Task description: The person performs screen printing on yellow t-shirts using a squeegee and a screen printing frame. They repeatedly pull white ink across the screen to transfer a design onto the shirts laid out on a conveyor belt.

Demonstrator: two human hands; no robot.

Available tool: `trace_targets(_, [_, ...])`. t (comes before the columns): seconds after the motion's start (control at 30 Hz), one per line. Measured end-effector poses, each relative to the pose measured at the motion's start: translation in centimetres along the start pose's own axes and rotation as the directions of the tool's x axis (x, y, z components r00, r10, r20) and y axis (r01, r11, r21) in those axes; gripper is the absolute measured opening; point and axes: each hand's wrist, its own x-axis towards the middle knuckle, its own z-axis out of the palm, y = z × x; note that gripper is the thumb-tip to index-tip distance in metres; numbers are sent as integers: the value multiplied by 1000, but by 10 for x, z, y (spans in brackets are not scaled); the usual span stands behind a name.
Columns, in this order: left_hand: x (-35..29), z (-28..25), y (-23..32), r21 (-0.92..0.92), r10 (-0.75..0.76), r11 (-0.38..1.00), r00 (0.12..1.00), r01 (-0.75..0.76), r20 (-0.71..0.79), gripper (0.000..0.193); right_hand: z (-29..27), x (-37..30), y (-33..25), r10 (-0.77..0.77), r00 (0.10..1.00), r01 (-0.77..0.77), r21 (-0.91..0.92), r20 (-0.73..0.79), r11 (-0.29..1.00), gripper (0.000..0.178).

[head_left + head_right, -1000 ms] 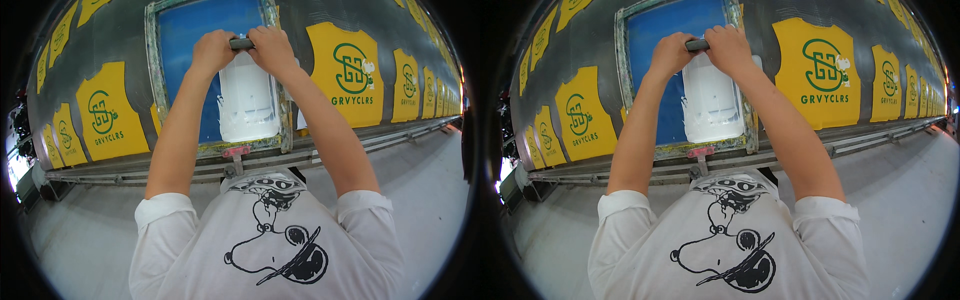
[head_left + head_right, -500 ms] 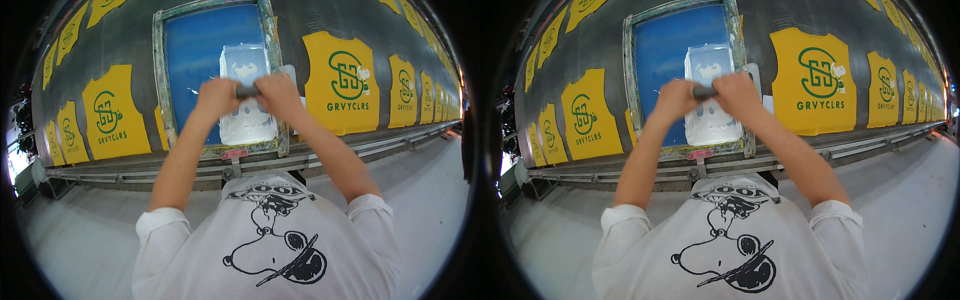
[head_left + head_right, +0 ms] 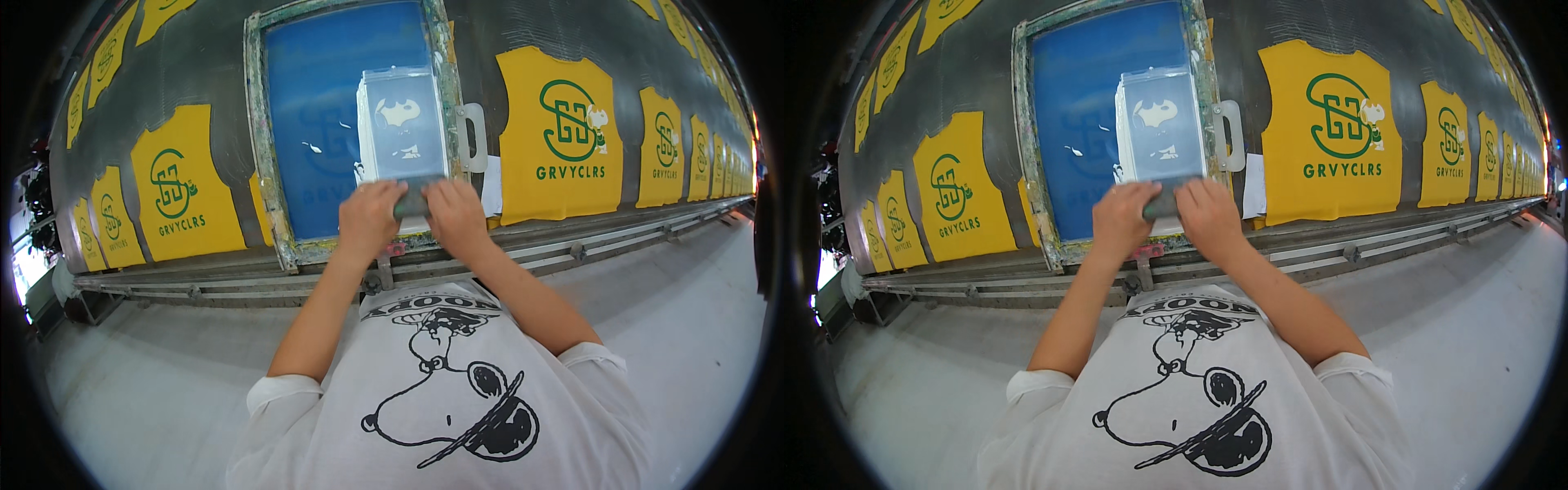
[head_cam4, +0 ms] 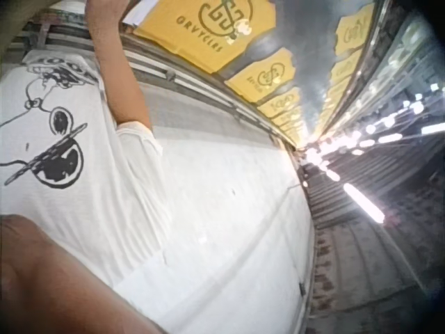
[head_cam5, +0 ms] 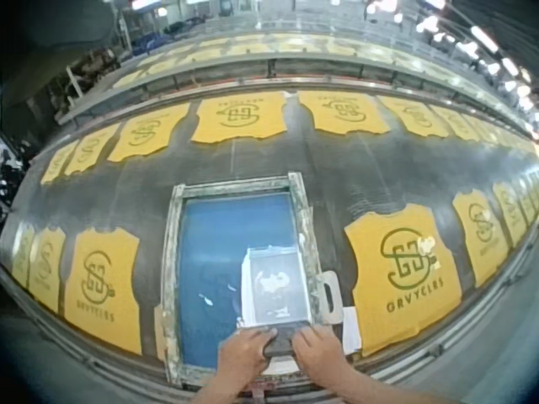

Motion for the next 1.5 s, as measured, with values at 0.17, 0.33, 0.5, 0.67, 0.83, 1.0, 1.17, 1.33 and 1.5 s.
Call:
trace_targets(0.17, [65,-50,-2,40,-141,989,862,140,487,26,-19,46,18,-47,987,41,43,153,998,22])
trace_targets(0.33, [191,-74,-24,134,-157,984,935,119,319,33,-15,170,79,-48,998,50,-60,35,997,23])
trace_targets(0.5, [175,-40,-37,123,-111,988,989,99,96,23,11,160,78,-29,996,27,-28,-80,999,22])
trace_targets(0.67, [47,-1,-17,54,-42,998,998,40,38,33,16,40,30,-12,998,12,8,-57,1000,29])
trace_targets(0.83, [-1,-13,6,33,-40,999,989,35,141,34,-8,-6,-7,12,1000,-12,123,6,992,28])
trace_targets(1.0, [72,-60,2,98,-133,991,848,96,514,26,-14,37,48,289,918,-245,188,-270,951,32])
trace_targets(1.17, [150,-67,-14,112,-87,993,921,48,380,26,16,69,93,630,722,-570,270,-287,776,34])
trace_targets(1.33, [178,-55,-40,-21,-11,1000,970,17,242,31,26,69,91,775,613,-601,545,-156,585,35])
trace_targets(1.5, [120,-29,-47,33,126,991,988,-129,90,43,28,67,89,740,637,-545,552,-217,631,34])
